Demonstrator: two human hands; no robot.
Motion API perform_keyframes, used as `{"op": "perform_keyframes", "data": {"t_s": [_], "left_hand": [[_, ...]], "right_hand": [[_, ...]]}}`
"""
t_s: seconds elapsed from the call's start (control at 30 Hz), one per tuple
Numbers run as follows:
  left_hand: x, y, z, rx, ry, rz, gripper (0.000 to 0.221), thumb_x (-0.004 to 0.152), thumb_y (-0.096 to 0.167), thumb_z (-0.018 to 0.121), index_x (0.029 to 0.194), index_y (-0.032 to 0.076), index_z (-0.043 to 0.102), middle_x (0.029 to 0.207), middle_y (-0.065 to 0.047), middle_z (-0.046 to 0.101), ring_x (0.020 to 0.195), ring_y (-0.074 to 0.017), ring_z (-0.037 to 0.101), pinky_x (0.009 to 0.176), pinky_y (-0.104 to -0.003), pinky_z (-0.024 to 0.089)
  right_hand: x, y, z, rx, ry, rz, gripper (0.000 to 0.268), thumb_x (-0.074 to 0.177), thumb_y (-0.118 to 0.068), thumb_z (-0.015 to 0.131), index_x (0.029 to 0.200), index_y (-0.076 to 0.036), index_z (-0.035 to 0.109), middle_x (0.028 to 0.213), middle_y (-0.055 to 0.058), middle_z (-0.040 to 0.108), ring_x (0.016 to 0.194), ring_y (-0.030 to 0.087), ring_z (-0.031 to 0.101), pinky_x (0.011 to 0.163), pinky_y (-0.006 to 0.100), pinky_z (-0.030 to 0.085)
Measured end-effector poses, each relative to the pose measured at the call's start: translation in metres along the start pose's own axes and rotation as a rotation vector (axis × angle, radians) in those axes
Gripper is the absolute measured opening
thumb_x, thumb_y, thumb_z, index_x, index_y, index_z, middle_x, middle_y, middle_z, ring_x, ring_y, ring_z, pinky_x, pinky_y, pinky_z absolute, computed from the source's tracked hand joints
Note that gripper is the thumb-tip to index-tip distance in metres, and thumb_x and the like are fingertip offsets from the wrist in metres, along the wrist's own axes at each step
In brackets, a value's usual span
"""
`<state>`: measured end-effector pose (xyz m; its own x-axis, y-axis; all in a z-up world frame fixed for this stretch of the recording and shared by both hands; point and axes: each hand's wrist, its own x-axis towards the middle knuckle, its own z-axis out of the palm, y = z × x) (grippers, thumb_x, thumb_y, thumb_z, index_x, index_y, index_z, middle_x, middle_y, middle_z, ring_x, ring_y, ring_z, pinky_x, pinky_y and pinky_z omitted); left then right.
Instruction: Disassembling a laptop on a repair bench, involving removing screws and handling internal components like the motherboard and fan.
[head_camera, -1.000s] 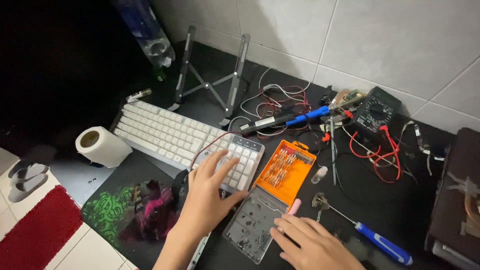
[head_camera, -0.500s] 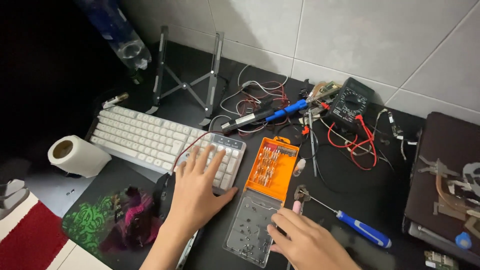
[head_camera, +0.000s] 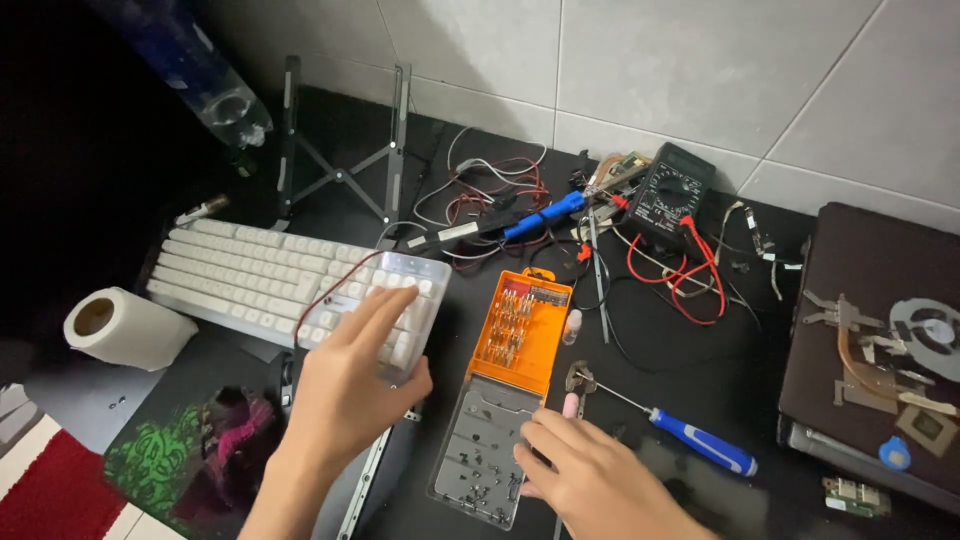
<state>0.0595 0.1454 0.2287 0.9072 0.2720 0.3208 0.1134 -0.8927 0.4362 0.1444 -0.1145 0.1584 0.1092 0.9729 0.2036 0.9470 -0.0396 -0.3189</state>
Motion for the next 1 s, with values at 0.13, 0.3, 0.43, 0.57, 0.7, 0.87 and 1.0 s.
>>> {"op": "perform_keyframes", "data": {"t_s": [0.13, 0.3, 0.43, 0.57, 0.7, 0.87, 1.0], "left_hand": [[0.001, 0.002, -0.007, -0.041, 0.017, -0.035, 0.063, 0.075, 0.014, 0.078, 0.136, 0.016, 0.063, 0.142, -0.004, 0.064, 0.134, -0.024, 0.06, 0.087, -0.036, 0.057], [-0.001, -0.001, 0.001, -0.054, 0.059, 0.018, 0.061, 0.075, 0.011, 0.078, 0.135, 0.01, 0.064, 0.14, -0.009, 0.065, 0.134, -0.0292, 0.06, 0.102, -0.042, 0.053], [-0.011, -0.011, 0.022, -0.038, 0.069, 0.026, 0.057, 0.077, 0.009, 0.076, 0.133, 0.011, 0.064, 0.14, -0.009, 0.065, 0.139, -0.0314, 0.056, 0.103, -0.041, 0.051], [-0.017, -0.019, 0.039, -0.015, 0.104, 0.11, 0.052, 0.08, 0.008, 0.075, 0.131, 0.008, 0.064, 0.136, -0.008, 0.065, 0.14, -0.0353, 0.054, 0.114, -0.053, 0.044], [-0.022, -0.024, 0.051, 0.015, 0.108, 0.104, 0.049, 0.08, 0.011, 0.076, 0.128, 0.01, 0.066, 0.137, -0.004, 0.065, 0.142, -0.0332, 0.053, 0.113, -0.059, 0.042], [-0.026, -0.025, 0.056, 0.003, 0.134, 0.112, 0.039, 0.081, 0.011, 0.077, 0.118, 0.01, 0.069, 0.136, -0.005, 0.065, 0.14, -0.0344, 0.054, 0.114, -0.064, 0.041], [-0.027, -0.026, 0.053, -0.059, 0.117, 0.109, 0.033, 0.084, 0.013, 0.077, 0.116, 0.01, 0.071, 0.136, -0.005, 0.065, 0.142, -0.0347, 0.052, 0.116, -0.059, 0.039]], "right_hand": [[0.001, 0.001, 0.001, -0.016, 0.012, -0.022, 0.024, 0.092, -0.017, 0.08, 0.098, -0.001, 0.064, 0.099, 0.012, 0.057, 0.104, 0.032, 0.055, 0.089, 0.046, 0.048], [0.0, 0.004, 0.006, 0.044, -0.024, -0.001, 0.027, 0.092, -0.017, 0.079, 0.108, 0.002, 0.069, 0.107, 0.017, 0.062, 0.115, 0.037, 0.056, 0.096, 0.051, 0.046], [0.003, 0.0, 0.001, -0.014, 0.066, -0.021, 0.02, 0.092, -0.014, 0.078, 0.096, 0.0, 0.064, 0.096, 0.011, 0.054, 0.098, 0.031, 0.054, 0.101, 0.052, 0.043], [-0.001, -0.004, 0.001, 0.002, 0.055, -0.004, 0.027, 0.087, -0.01, 0.08, 0.103, 0.0, 0.062, 0.11, 0.014, 0.056, 0.105, 0.032, 0.055, 0.099, 0.05, 0.044], [-0.018, -0.008, 0.004, -0.014, 0.102, 0.016, 0.038, 0.087, -0.01, 0.079, 0.122, 0.0, 0.064, 0.135, 0.023, 0.059, 0.129, 0.036, 0.055, 0.092, 0.049, 0.052], [-0.048, -0.036, -0.015, 0.011, 0.295, 0.05, 0.021, 0.094, -0.011, 0.077, 0.11, 0.0, 0.071, 0.123, 0.017, 0.067, 0.119, 0.028, 0.066, 0.088, 0.037, 0.057], [-0.084, -0.053, 0.019, 0.119, 0.161, 0.82, 0.032, 0.087, -0.035, 0.067, 0.116, -0.042, 0.079, 0.125, -0.019, 0.074, 0.114, 0.009, 0.071, 0.089, 0.027, 0.056]]}}
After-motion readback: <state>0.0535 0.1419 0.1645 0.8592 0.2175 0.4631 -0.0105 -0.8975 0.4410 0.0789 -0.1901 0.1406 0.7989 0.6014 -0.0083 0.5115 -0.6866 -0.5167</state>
